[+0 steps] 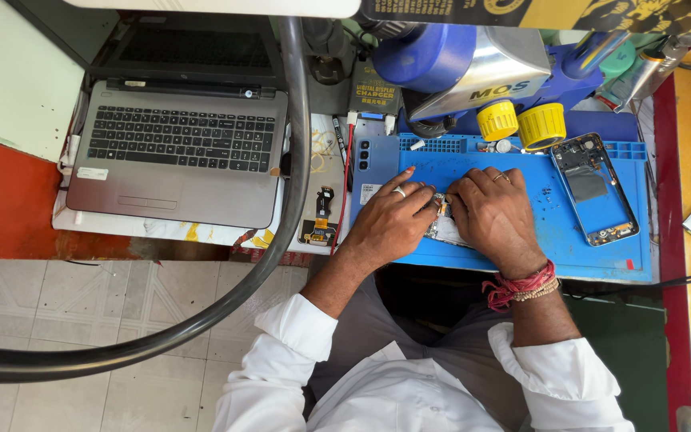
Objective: The person manipulates internal components of a disassembled smartphone on a blue workbench, using a small metal tool to adjust parts. They then pick up a rectangular battery, peel off a protective film, and place it into the phone chassis.
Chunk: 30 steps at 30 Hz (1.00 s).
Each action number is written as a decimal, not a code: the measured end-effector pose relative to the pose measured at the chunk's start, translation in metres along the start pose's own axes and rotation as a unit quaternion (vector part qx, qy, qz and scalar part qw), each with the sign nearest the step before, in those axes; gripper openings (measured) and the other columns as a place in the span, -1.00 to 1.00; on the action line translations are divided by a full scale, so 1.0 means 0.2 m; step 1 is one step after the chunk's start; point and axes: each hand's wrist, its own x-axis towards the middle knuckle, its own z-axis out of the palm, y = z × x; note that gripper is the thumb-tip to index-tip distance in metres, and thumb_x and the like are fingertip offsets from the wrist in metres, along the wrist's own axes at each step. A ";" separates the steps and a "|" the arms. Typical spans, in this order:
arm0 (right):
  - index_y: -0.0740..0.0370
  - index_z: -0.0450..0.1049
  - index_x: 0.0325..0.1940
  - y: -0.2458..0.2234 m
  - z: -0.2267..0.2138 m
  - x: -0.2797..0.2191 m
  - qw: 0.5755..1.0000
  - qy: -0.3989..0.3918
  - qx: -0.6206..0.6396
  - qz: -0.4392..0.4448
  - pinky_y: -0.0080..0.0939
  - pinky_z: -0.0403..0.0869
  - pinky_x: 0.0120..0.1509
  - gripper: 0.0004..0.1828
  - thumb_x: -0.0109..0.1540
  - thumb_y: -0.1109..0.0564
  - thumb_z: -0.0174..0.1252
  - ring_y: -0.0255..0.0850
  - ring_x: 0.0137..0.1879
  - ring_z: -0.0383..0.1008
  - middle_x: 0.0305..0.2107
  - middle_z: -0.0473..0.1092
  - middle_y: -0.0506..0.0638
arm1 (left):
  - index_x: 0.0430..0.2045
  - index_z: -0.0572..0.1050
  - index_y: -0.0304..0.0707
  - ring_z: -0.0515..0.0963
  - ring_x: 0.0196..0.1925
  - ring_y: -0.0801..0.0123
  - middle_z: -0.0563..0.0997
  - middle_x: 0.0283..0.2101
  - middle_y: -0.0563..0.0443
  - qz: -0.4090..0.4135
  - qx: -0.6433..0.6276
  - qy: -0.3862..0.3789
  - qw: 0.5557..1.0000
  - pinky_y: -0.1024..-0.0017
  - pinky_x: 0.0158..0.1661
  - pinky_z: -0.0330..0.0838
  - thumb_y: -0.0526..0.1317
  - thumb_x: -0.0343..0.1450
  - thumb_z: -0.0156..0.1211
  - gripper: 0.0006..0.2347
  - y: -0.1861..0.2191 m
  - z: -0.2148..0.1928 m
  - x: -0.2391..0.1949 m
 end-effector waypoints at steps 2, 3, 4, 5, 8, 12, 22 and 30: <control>0.17 0.54 -0.32 0.00 0.01 0.00 1.000 0.001 0.010 0.014 0.00 0.28 -0.04 -0.93 0.18 0.15 0.29 -0.06 -0.18 0.45 -0.35 0.47 -0.02 | -0.32 0.64 -0.41 0.63 0.02 0.17 0.65 -0.11 -0.17 0.003 0.001 -0.001 1.000 0.02 0.36 0.31 -0.30 0.42 0.25 -0.88 0.00 0.00 0.00; 0.17 0.54 -0.33 -0.01 0.01 0.00 1.000 0.002 0.015 0.022 0.00 0.29 -0.03 -0.92 0.17 0.14 0.29 -0.05 -0.18 0.45 -0.36 0.47 -0.01 | -0.32 0.64 -0.41 0.63 0.02 0.17 0.65 -0.11 -0.17 0.005 0.001 -0.002 1.000 0.02 0.36 0.31 -0.30 0.42 0.25 -0.88 0.00 0.00 0.00; 0.17 0.54 -0.33 -0.01 0.01 0.00 0.999 0.000 0.029 0.035 0.00 0.29 -0.03 -0.93 0.17 0.15 0.29 -0.05 -0.17 0.46 -0.36 0.47 -0.02 | -0.31 0.64 -0.42 0.63 0.02 0.17 0.65 -0.11 -0.17 0.006 0.000 -0.001 1.000 0.02 0.36 0.31 -0.31 0.42 0.25 -0.88 0.00 0.00 0.00; 0.16 0.55 -0.33 -0.01 0.01 0.01 0.998 -0.002 0.042 0.048 0.00 0.29 -0.04 -0.93 0.16 0.15 0.29 -0.05 -0.17 0.46 -0.36 0.48 -0.02 | -0.30 0.64 -0.43 0.63 0.02 0.16 0.65 -0.11 -0.17 0.008 -0.002 0.001 1.000 0.02 0.36 0.31 -0.31 0.42 0.25 -0.87 0.00 -0.01 0.00; 0.16 0.58 -0.34 -0.01 0.02 0.02 0.994 -0.012 0.072 0.077 0.01 0.28 -0.05 -0.95 0.15 0.15 0.29 -0.04 -0.17 0.47 -0.37 0.49 -0.03 | -0.28 0.64 -0.42 0.64 0.02 0.20 0.66 -0.12 -0.14 0.007 0.007 -0.003 1.000 0.03 0.37 0.31 -0.33 0.42 0.22 -0.88 0.00 -0.02 0.01; 0.15 0.63 -0.31 0.03 -0.02 -0.01 0.990 -0.022 0.108 0.093 0.04 0.31 -0.04 -0.97 0.19 0.18 0.30 0.00 -0.18 0.48 -0.37 0.51 0.01 | -0.26 0.63 -0.41 0.63 0.02 0.16 0.65 -0.15 -0.13 0.007 -0.006 0.011 1.000 0.02 0.32 0.34 -0.32 0.43 0.21 -0.87 0.01 -0.03 0.01; 0.26 0.60 -0.13 0.21 -0.23 -0.26 0.969 0.073 0.130 0.195 -0.02 0.46 0.03 -0.91 0.28 0.28 0.27 0.07 -0.10 0.53 -0.25 0.53 0.11 | -0.06 0.61 -0.43 0.62 -0.07 0.14 0.63 -0.21 -0.13 -0.003 0.018 -0.030 0.999 0.01 0.31 0.33 -0.33 0.43 0.18 -0.76 0.03 -0.03 0.04; 0.25 0.61 -0.16 0.14 -0.22 -0.29 0.976 0.041 0.097 0.188 0.04 0.45 0.02 -0.88 0.22 0.25 0.30 0.10 -0.09 0.50 -0.26 0.49 0.12 | -0.35 0.64 -0.38 0.60 -0.06 0.09 0.57 -0.23 -0.16 -0.041 0.068 -0.046 0.996 0.01 0.18 0.37 -0.34 0.35 0.22 -0.89 0.08 0.08 0.18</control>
